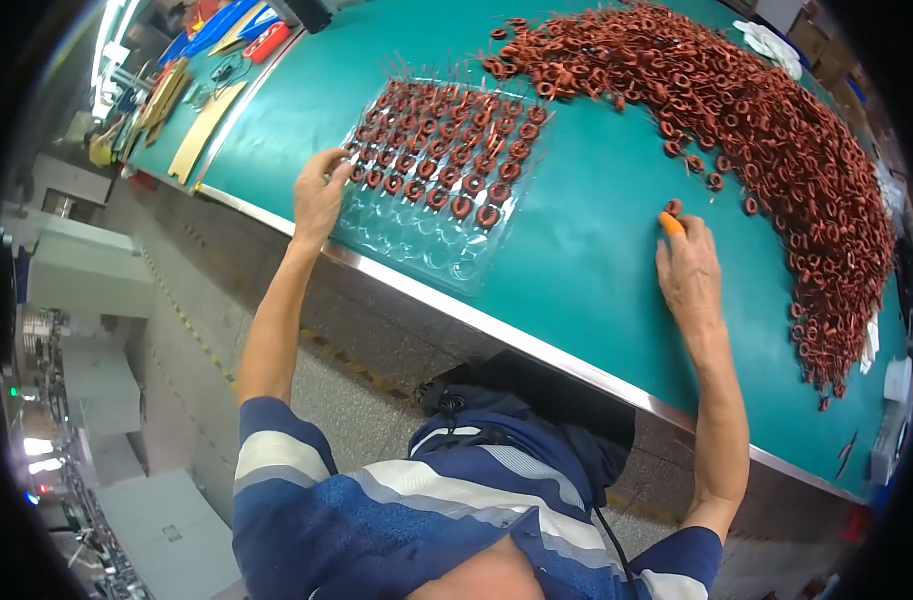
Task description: Manually assembling copper-wire inductors into a plastic sorting tray and trimming excess wires.
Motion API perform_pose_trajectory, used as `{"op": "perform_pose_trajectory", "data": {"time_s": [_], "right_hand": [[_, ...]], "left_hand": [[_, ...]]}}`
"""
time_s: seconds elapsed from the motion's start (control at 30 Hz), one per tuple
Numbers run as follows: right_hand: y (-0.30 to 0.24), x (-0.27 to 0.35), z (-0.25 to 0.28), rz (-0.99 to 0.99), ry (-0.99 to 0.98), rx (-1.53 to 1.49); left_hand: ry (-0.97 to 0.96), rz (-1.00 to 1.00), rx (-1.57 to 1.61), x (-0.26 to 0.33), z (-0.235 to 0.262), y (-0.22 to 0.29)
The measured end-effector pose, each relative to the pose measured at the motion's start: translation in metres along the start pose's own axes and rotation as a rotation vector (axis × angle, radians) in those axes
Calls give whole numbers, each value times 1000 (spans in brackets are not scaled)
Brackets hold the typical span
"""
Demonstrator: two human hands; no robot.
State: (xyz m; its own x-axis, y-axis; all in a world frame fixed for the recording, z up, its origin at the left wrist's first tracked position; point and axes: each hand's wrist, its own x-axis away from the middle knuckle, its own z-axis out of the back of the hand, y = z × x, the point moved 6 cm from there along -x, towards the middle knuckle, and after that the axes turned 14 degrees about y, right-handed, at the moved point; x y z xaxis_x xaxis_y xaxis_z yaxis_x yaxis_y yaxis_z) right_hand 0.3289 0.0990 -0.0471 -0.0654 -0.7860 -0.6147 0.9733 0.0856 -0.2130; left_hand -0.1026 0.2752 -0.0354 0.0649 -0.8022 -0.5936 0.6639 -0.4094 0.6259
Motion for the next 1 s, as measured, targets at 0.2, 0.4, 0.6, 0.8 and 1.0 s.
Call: {"op": "perform_pose_trajectory", "data": {"time_s": [0.2,0.4,0.6,0.8,1.0], "right_hand": [[-11,-8,17,-167,85,-435],[-49,36,65,-115,87,-626],[-40,79,91,-507,122,-746],[-31,87,99,-660,150,-960],[-40,78,121,-214,398,-363]], "left_hand": [[-33,285,529,87,0,119],[-789,430,1019,186,-132,242],[-985,542,1149,202,-136,273],[-978,320,1112,206,-125,289],[-848,422,1066,200,-130,295]]}}
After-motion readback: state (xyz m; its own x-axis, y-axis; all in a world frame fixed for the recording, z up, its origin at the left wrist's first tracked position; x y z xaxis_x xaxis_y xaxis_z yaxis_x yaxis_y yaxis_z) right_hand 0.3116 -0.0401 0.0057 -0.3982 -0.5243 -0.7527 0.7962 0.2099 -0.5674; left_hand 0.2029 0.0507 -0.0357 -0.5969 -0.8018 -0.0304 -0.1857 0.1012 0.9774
